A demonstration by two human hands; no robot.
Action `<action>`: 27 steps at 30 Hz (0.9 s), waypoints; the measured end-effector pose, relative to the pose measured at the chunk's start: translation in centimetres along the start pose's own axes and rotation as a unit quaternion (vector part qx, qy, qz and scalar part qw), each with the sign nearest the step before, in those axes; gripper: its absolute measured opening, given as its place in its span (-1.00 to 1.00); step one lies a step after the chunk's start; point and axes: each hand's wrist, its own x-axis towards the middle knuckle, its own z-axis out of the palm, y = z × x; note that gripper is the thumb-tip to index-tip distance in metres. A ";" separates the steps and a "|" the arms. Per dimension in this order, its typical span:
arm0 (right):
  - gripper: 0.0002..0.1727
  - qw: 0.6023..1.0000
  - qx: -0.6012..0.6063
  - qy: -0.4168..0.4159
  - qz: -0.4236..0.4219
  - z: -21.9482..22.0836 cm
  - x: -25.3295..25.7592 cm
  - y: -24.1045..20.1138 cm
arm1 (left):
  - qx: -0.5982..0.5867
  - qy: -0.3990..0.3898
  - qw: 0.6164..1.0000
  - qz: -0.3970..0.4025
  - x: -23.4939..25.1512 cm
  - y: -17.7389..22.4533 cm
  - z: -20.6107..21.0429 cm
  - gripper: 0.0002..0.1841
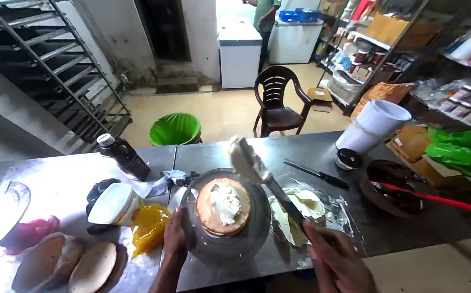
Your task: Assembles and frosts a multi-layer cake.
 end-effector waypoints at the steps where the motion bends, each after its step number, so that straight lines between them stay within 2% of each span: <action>1: -0.50 0.997 -0.071 -0.023 -0.001 1.1 -0.1 -0.1 | -0.012 -0.008 1.000 -0.010 -0.1 -0.1 -0.1 -0.54; 3: -0.45 0.979 -0.155 -0.132 0.029 2.5 -1.2 0.1 | -0.041 -0.021 0.998 -0.034 -0.4 -0.4 -0.4 -0.54; 5: -0.48 0.967 -0.098 -0.216 0.094 1.5 -2.0 -0.2 | -0.073 -0.043 0.995 -0.052 -0.7 -0.4 -1.0 -0.53; 8: -0.46 0.951 0.027 -0.260 0.166 -2.3 -1.6 -1.5 | -0.111 -0.077 0.988 -0.073 0.3 -0.6 -2.2 -0.48; 10: -0.47 0.952 0.074 -0.241 0.170 -2.6 -0.9 -2.1 | -0.092 -0.111 0.987 -0.067 2.4 -0.2 -2.6 -0.42; 12: -0.52 0.968 0.062 -0.184 0.158 -0.4 0.2 -2.1 | -0.045 -0.146 0.987 -0.057 4.6 0.4 -2.4 -0.39; 14: -0.55 0.973 0.012 -0.173 0.151 2.4 1.0 -1.8 | 0.018 -0.170 0.984 -0.049 6.6 0.9 -1.5 -0.39; 15: -0.55 0.969 -0.018 -0.193 0.152 3.4 1.1 -2.4 | 0.048 -0.188 0.980 -0.051 7.2 1.2 -1.2 -0.40; 17: -0.50 0.955 -0.148 -0.231 0.113 4.0 1.2 -4.2 | 0.082 -0.215 0.971 -0.068 7.5 1.7 -0.9 -0.40; 19: -0.45 0.938 -0.292 -0.184 0.030 3.7 1.2 -3.9 | 0.076 -0.206 0.972 -0.082 6.7 1.7 -0.8 -0.41; 20: -0.44 0.937 -0.310 -0.161 0.020 3.5 1.2 -3.0 | 0.066 -0.200 0.974 -0.086 6.1 1.5 -1.0 -0.41; 22: -0.49 0.954 -0.203 -0.196 0.103 3.0 0.7 -2.6 | 0.053 -0.164 0.981 -0.088 4.5 0.9 -1.4 -0.40; 24: -0.53 0.953 -0.080 -0.239 0.170 3.0 0.2 -3.9 | 0.035 -0.112 0.989 -0.088 2.3 0.2 -1.6 -0.38; 25: -0.53 0.951 -0.093 -0.246 0.160 3.1 -0.4 -4.4 | 0.022 -0.090 0.992 -0.085 0.9 -0.4 -1.7 -0.38; 27: -0.52 0.952 -0.201 -0.210 0.097 3.0 -1.0 -3.7 | -0.019 -0.071 0.994 -0.081 -1.9 -1.2 -1.9 -0.43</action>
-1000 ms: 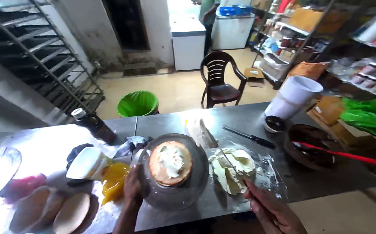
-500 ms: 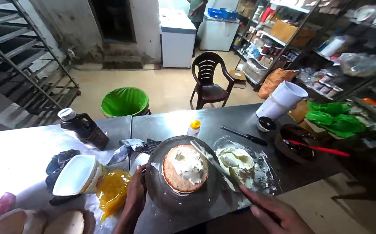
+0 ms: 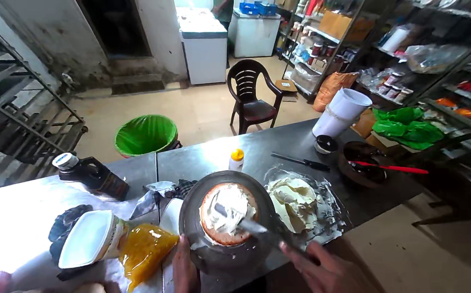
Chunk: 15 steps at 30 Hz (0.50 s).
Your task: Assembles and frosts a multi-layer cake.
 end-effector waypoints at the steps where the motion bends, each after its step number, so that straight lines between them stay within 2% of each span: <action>1: -0.50 1.000 -0.017 0.020 0.002 0.1 0.1 0.8 | -0.017 -0.012 1.000 0.000 -1.4 -0.6 -0.1 -0.46; 4: -0.54 0.991 0.127 -0.034 0.027 0.0 -0.2 0.8 | -0.044 -0.085 0.995 -0.003 -3.2 -2.0 -1.0 -0.45; 6: -0.54 0.995 0.087 -0.041 0.008 0.2 -0.8 0.0 | -0.038 -0.072 0.997 0.000 -2.4 -1.2 -1.3 -0.44; 8: -0.50 1.000 -0.009 0.010 0.001 0.7 -0.6 1.1 | -0.026 -0.036 0.999 0.012 -0.4 -0.3 -1.4 -0.39; 9: -0.49 1.000 -0.005 0.016 0.012 0.8 -0.5 1.8 | -0.020 -0.022 0.999 0.017 0.6 0.1 -1.4 -0.39; 12: -0.54 0.991 0.121 -0.041 0.030 0.6 -0.9 1.3 | -0.010 -0.013 0.999 0.036 2.1 0.8 -1.2 -0.41; 13: -0.53 0.993 0.105 -0.050 0.025 0.7 -1.3 0.8 | 0.003 -0.017 0.999 0.043 1.8 0.7 -1.3 -0.43; 15: -0.52 0.999 0.024 -0.015 0.017 0.9 -1.3 1.2 | 0.039 -0.033 0.997 0.051 0.0 -0.1 -1.2 -0.44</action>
